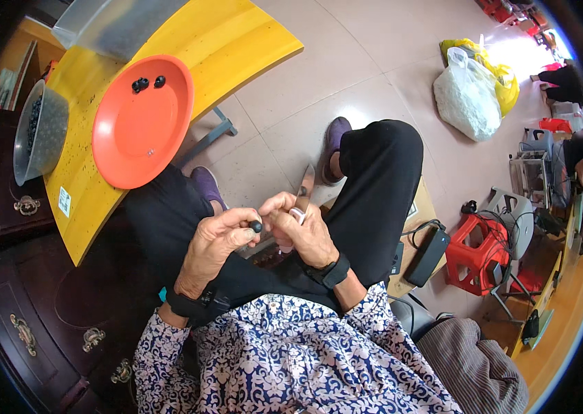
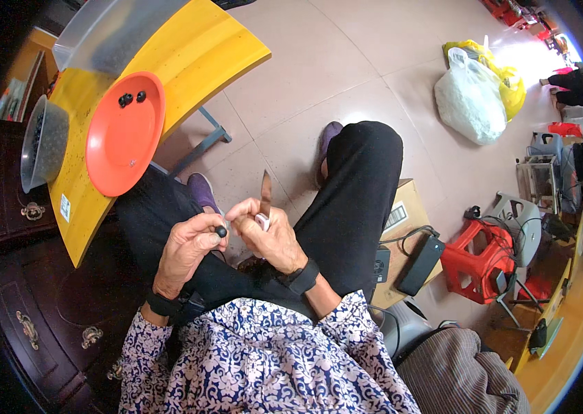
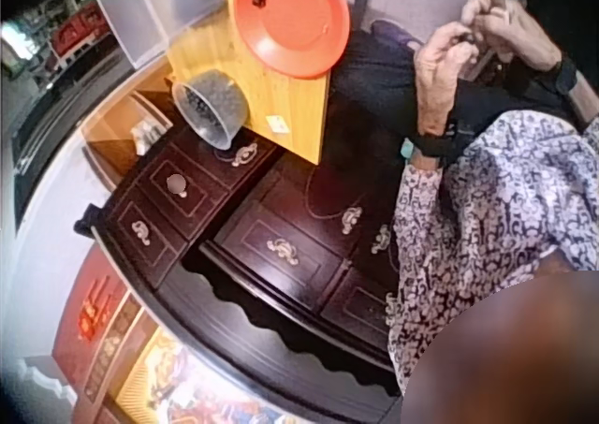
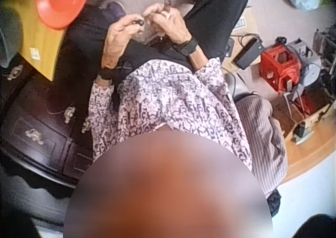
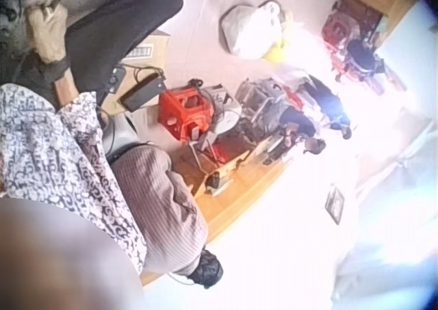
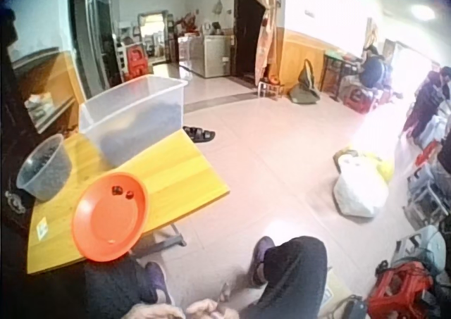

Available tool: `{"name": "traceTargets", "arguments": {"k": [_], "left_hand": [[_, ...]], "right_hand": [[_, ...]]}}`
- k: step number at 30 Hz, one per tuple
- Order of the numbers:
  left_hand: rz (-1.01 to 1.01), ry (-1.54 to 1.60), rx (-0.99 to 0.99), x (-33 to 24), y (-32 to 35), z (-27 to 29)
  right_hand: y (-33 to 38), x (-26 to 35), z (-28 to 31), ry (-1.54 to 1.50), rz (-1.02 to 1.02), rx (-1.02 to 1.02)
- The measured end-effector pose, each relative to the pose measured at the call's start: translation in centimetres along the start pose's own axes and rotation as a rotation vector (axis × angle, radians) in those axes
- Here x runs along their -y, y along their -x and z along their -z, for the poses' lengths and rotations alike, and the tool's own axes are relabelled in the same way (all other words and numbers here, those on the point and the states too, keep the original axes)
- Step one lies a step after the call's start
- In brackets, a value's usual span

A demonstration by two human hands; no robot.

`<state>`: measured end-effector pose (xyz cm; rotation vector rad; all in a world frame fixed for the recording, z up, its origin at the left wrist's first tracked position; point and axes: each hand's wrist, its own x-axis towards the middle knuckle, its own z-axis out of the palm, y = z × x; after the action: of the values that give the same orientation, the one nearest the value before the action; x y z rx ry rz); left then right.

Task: The recorder uses a small knife to remove pits or cut small dark fruits (olives or similar) and places them on a red plate.

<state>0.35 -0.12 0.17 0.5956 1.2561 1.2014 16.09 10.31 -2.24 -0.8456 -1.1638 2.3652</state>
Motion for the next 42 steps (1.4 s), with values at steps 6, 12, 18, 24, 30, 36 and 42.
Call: {"name": "traceTargets", "arguments": {"k": [6,12,18,24,30,36,42], "left_hand": [[0.028,-0.047,0.014,-0.8,-0.4,-0.4],[0.047,0.023,0.048,0.0,-0.7,-0.3],[0.049,0.312,0.06,0.8,-0.6,-0.6],[0.03,0.333,-0.015,0.9,-0.5,-0.8],[-0.005,0.247,-0.075,0.7,-0.7,-0.6],[-0.022,0.285,-0.078,0.8,-0.6,-0.8],[-0.002,0.247,-0.076,0.9,-0.7,-0.6]], "right_hand": [[0.0,0.0,-0.3,-0.039,0.082,0.088],[-0.3,-0.5,-0.2,-0.054,0.129,0.082],[-0.3,-0.9,-0.2,-0.124,0.057,0.06],[-0.4,-1.4,-0.7,-0.001,0.125,0.021],[-0.7,-2.1,-1.1,0.638,0.451,-0.154],[-0.5,-2.2,-1.5,0.912,0.548,-0.174],[-0.5,-2.0,-1.5,0.904,0.559,-0.173]]}}
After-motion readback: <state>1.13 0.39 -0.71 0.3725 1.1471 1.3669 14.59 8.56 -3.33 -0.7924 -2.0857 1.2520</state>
